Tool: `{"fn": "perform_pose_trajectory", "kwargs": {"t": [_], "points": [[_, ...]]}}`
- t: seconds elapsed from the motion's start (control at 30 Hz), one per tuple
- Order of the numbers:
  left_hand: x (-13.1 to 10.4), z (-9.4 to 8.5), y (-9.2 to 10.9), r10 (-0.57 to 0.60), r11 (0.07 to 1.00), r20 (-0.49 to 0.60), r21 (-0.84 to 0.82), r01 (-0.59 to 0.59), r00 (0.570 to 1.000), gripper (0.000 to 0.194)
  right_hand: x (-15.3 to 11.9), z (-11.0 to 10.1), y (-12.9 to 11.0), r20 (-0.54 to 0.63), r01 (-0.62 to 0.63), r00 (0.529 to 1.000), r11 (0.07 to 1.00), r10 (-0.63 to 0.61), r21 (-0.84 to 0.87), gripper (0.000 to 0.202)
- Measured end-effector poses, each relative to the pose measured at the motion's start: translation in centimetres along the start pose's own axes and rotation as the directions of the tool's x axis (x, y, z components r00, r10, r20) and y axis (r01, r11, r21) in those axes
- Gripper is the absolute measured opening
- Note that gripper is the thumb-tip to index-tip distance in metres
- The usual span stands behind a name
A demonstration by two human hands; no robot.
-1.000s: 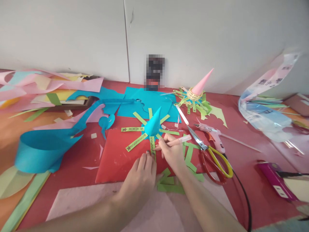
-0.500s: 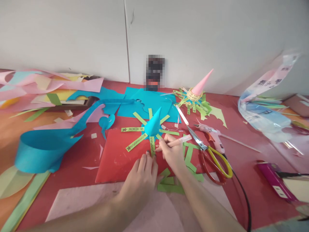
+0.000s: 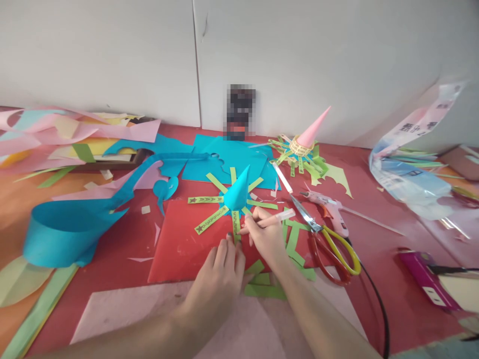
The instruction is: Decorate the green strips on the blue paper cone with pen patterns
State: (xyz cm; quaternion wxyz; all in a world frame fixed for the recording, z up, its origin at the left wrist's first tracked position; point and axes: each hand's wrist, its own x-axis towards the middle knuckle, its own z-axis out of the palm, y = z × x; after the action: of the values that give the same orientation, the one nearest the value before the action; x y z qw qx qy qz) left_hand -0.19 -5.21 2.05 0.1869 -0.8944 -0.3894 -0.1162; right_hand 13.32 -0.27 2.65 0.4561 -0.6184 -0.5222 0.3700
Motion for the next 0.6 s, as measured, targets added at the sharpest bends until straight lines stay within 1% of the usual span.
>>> {"fn": "perform_pose_trajectory", "kwargs": {"t": [0.1, 0.17, 0.27, 0.37, 0.5, 0.6], "points": [[-0.1, 0.0, 0.1, 0.002, 1.000, 0.005, 0.007, -0.002, 1.000, 0.043, -0.1, 0.0, 0.0, 0.020, -0.013, 1.000, 1.000, 0.012, 0.006, 0.033], [-0.2, 0.1, 0.2, -0.006, 1.000, 0.014, 0.010, 0.006, 1.000, 0.043, -0.1, 0.0, 0.1, 0.010, -0.020, 1.000, 1.000, 0.020, 0.002, 0.033], [-0.3, 0.2, 0.2, -0.003, 1.000, 0.025, 0.016, 0.003, 1.000, 0.043, -0.1, -0.1, 0.4, -0.029, -0.016, 0.999, 1.000, 0.017, 0.011, 0.034], [-0.2, 0.1, 0.1, 0.005, 1.000, 0.030, 0.025, -0.005, 1.000, 0.044, -0.1, -0.2, 0.4, -0.074, -0.003, 0.997, 0.999, 0.007, 0.054, 0.033], [-0.3, -0.7, 0.2, -0.030, 0.999, 0.043, -0.012, 0.031, 0.999, 0.044, -0.3, -0.4, -0.1, -0.150, 0.013, 0.989, 0.996, 0.000, 0.084, 0.033], [-0.9, -1.2, 0.8, -0.050, 0.998, 0.075, -0.043, 0.053, 0.996, 0.049, -0.5, -0.9, -0.6, -0.204, 0.057, 0.978, 0.994, -0.038, 0.090, 0.035]]}}
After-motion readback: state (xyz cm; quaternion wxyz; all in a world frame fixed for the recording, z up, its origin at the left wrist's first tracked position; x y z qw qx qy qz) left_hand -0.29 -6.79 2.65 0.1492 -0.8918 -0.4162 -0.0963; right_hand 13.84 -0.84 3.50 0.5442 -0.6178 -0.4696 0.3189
